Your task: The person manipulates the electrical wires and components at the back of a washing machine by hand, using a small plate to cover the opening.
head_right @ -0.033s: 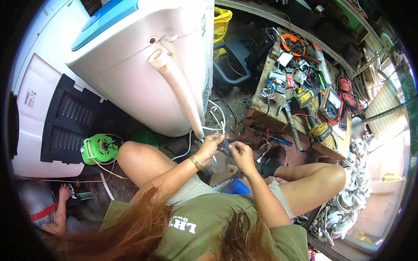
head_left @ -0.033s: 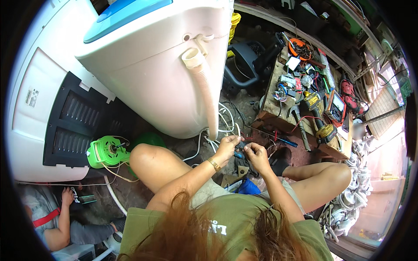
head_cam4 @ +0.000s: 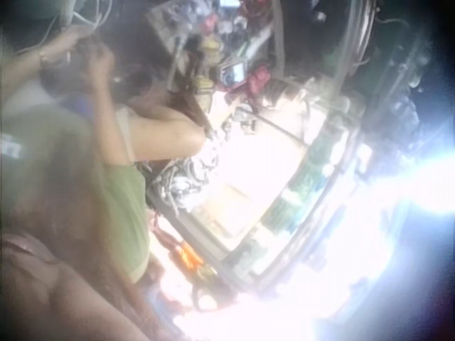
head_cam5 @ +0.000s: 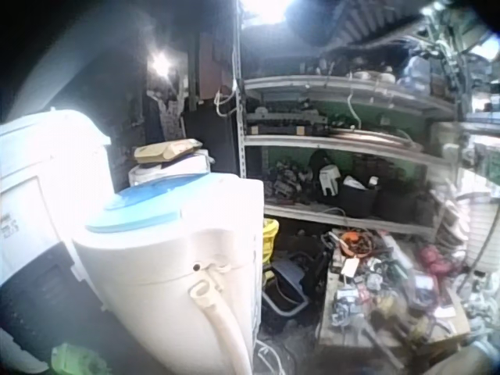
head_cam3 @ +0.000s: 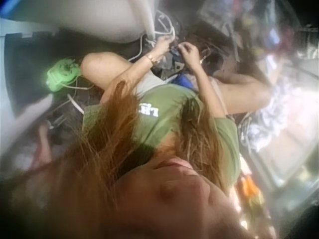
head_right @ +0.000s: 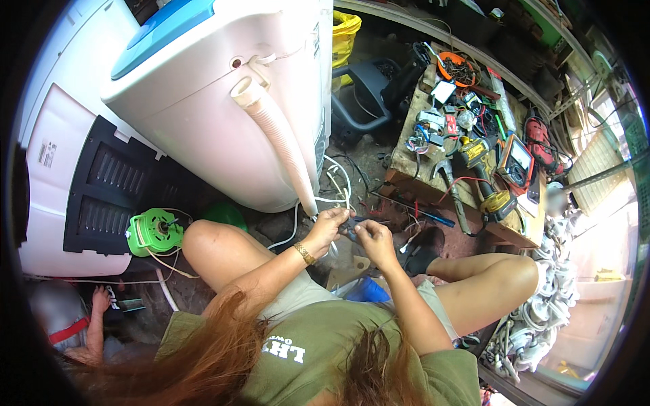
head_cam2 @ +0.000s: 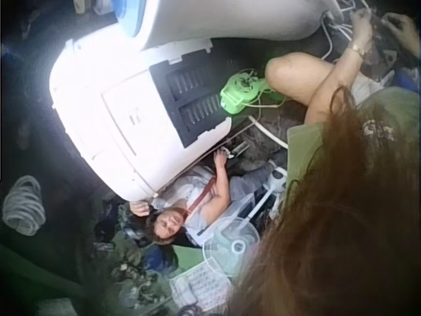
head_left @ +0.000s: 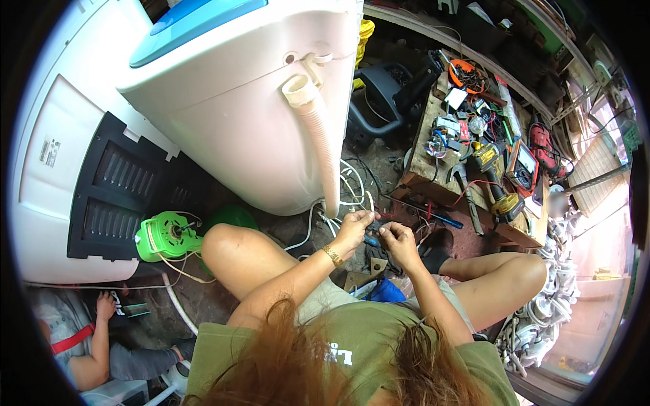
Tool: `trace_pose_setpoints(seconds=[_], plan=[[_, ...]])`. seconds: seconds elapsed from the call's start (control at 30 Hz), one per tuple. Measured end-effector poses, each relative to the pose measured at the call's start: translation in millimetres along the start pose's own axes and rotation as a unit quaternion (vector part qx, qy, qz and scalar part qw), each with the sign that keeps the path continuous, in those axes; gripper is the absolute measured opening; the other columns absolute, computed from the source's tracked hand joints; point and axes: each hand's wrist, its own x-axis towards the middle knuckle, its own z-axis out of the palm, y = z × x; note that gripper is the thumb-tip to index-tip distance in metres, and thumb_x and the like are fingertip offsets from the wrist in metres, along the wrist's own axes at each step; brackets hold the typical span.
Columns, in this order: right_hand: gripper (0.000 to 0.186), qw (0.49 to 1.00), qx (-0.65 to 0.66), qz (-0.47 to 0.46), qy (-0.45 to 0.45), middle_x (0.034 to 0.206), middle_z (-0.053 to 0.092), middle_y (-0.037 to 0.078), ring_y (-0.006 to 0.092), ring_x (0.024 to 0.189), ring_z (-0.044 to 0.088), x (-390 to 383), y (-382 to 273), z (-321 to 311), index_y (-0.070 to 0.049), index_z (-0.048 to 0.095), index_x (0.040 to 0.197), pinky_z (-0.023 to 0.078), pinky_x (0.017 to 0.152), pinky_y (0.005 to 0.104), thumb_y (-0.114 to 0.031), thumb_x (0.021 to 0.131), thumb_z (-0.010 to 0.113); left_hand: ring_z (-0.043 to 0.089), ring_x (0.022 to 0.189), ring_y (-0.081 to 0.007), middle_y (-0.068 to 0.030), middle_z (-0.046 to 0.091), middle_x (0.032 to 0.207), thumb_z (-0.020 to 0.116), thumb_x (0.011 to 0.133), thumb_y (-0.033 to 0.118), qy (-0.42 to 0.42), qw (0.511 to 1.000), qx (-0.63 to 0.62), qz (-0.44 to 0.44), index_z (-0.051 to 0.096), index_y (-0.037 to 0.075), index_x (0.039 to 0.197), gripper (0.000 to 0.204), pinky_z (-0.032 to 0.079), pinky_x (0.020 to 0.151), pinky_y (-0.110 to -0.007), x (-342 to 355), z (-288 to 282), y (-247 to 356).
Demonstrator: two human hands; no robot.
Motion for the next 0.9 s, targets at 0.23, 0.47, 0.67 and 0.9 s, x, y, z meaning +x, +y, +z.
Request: trace_pose_setpoints(seconds=[0.23,0.47,0.67,0.9], plan=[[0.012,0.997,0.059,0.029,-0.036,0.072,0.062,0.0,0.0065,0.063,0.052,16.9,16.5,-0.5,0.005,0.066,0.089,0.044,0.059,0.0214,-0.007,0.086,0.062,0.051,0.071,-0.0022,0.0061,0.059,0.089,0.05,0.096,0.021,-0.073,0.993,0.044,-0.08,0.061,0.012,0.113,0.022,0.034,0.05,-0.014,-5.8,-7.0,1.5],[0.037,0.993,0.078,-0.042,-0.084,0.087,0.057,0.002,0.0069,0.074,0.052,37.6,23.6,4.3,-0.003,0.056,0.115,0.045,0.064,0.0229,-0.001,0.08,0.066,0.052,0.073,-0.0044,0.0056,0.06,0.096,0.057,0.092,0.019,-0.073,0.99,-0.045,-0.114,0.054,0.014,0.123,0.032,0.035,0.05,-0.014,-2.8,-17.3,0.7],[0.05,0.994,0.034,-0.033,-0.096,0.097,0.048,0.002,0.0093,0.084,0.049,42.8,25.7,4.2,-0.009,0.044,0.125,0.045,0.073,0.0222,-0.001,0.081,0.067,0.053,0.074,-0.0067,0.0045,0.059,0.096,0.061,0.09,0.029,-0.031,0.986,-0.051,-0.154,0.049,0.015,0.124,0.039,0.043,0.059,-0.024,-9.5,-16.9,0.5],[0.054,0.996,0.056,-0.065,-0.026,0.096,0.052,0.005,0.0097,0.076,0.049,39.9,15.6,10.3,-0.006,0.047,0.123,0.045,0.069,0.026,-0.004,0.074,0.072,0.058,0.093,-0.0151,-0.0007,0.056,0.106,0.058,0.087,0.049,-0.129,0.945,-0.157,-0.255,0.05,0.013,0.121,0.05,0.05,0.081,-0.038,-22.5,-13.7,3.6]])
